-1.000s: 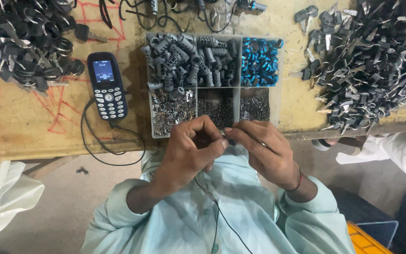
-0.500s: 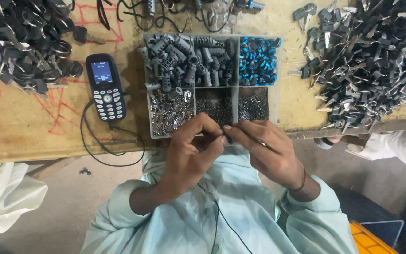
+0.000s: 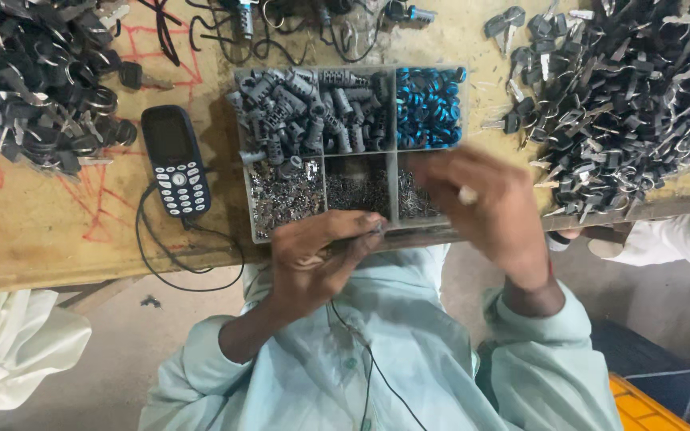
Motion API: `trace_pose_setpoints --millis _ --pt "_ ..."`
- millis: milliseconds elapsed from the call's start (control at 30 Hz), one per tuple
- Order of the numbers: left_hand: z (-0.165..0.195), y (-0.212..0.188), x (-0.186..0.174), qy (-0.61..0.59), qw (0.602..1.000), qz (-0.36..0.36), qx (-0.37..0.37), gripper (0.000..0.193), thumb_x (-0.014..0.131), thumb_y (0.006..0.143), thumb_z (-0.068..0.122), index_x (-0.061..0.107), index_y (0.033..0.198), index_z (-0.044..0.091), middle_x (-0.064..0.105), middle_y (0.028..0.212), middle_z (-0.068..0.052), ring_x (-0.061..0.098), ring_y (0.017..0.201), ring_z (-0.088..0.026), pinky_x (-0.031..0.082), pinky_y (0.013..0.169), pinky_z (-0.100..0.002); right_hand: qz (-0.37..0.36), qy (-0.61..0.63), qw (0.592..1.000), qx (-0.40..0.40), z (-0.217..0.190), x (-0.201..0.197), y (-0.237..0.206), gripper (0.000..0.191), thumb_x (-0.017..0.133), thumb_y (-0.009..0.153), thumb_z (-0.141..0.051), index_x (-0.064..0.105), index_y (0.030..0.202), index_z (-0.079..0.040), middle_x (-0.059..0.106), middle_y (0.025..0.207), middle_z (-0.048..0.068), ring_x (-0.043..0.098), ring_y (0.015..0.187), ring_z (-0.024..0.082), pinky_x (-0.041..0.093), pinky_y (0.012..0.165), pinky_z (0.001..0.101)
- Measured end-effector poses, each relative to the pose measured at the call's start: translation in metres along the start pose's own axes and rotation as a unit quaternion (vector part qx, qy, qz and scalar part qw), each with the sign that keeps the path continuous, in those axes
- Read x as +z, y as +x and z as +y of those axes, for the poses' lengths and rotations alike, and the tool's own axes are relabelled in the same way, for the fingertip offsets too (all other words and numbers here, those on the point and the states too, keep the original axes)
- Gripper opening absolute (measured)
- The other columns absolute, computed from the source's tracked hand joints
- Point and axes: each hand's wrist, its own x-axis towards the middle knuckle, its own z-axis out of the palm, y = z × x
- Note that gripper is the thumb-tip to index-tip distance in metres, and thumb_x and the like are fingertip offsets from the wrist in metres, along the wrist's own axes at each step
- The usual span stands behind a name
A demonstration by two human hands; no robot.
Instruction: The person sits at a workbench and assembles small lock components, picking parts from a compartment box and fitting pieces together by hand before placing them into the box compartments. They repeatedly sort through the compartments and handle finished pieces among piles of parts on the bench.
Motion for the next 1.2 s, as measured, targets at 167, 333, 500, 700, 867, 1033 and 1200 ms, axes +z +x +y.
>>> trace_pose_setpoints --millis 167,333,500,700,867,1033,1200 --pt "-0.009 0.007 -0.003 -0.036 0.997 -0.067 0.007 0.014 0.079 0.092 0.004 0.074 0.105 0.005 0.079 0.101 -0.011 0.079 0.088 -0.016 0.063 0.076 -0.027 0.134 -0.173 0.973 -0.079 0.053 0.012 0.045 0.014 0.077 0.100 -0.001 0.072 0.110 -0.008 0.060 0.096 0.010 0.065 0.090 0.031 0.051 0.076 0.0422" --pt "-0.014 0.011 -0.010 -0.042 0.997 -0.061 0.026 0.014 0.079 0.092 0.003 0.073 0.104 0.006 0.078 0.103 -0.010 0.079 0.093 -0.019 0.063 0.081 -0.030 0.094 -0.161 0.978 -0.096 0.071 0.014 0.049 0.014 0.076 0.103 -0.005 0.073 0.115 -0.011 0.059 0.102 0.010 0.062 0.090 0.030 0.049 0.077 0.0417" --pt "-0.018 0.013 -0.010 -0.030 0.996 -0.084 0.026 0.015 0.078 0.091 0.002 0.072 0.104 0.006 0.078 0.107 -0.010 0.079 0.098 -0.018 0.063 0.082 -0.029 0.076 -0.195 0.968 -0.140 0.073 0.013 0.053 0.013 0.078 0.102 -0.009 0.073 0.114 -0.012 0.059 0.101 0.008 0.060 0.092 0.027 0.046 0.082 0.0404" --pt "-0.021 0.012 -0.011 -0.042 0.996 -0.083 0.006 0.017 0.077 0.092 -0.002 0.072 0.105 0.006 0.078 0.111 -0.010 0.079 0.103 -0.020 0.064 0.090 -0.031 0.085 -0.252 0.949 -0.168 0.072 0.010 0.053 0.016 0.081 0.097 -0.011 0.073 0.111 -0.011 0.057 0.097 0.009 0.060 0.091 0.029 0.047 0.082 0.0416" --pt "-0.027 0.009 -0.013 -0.026 0.995 -0.085 0.033 0.020 0.078 0.089 -0.003 0.069 0.104 0.007 0.078 0.110 -0.009 0.078 0.101 -0.020 0.064 0.087 -0.030 0.063 0.061 0.996 0.006 0.083 0.006 0.027 0.012 0.069 0.110 -0.003 0.056 0.111 -0.002 0.069 0.097 0.009 0.068 0.085 0.018 0.053 0.077 0.0313" --pt "-0.024 0.013 -0.007 -0.002 0.994 -0.091 0.055 0.022 0.078 0.089 -0.005 0.069 0.105 0.007 0.077 0.108 -0.009 0.078 0.098 -0.021 0.064 0.083 -0.030 0.034 0.304 0.942 0.136 0.098 0.003 0.011 0.023 0.062 0.107 -0.002 0.048 0.125 0.000 0.069 0.091 0.010 0.066 0.074 0.012 0.051 0.063 0.0251" --pt "-0.012 0.020 -0.006 0.119 0.979 -0.096 0.135 0.027 0.075 0.087 -0.007 0.068 0.110 0.004 0.072 0.119 -0.012 0.074 0.107 -0.027 0.063 0.088 -0.034 -0.012 0.389 0.909 0.147 0.064 -0.008 -0.018 0.019 0.059 0.108 0.002 0.064 0.125 0.007 0.071 0.094 0.013 0.070 0.079 0.018 0.057 0.070 0.0305"
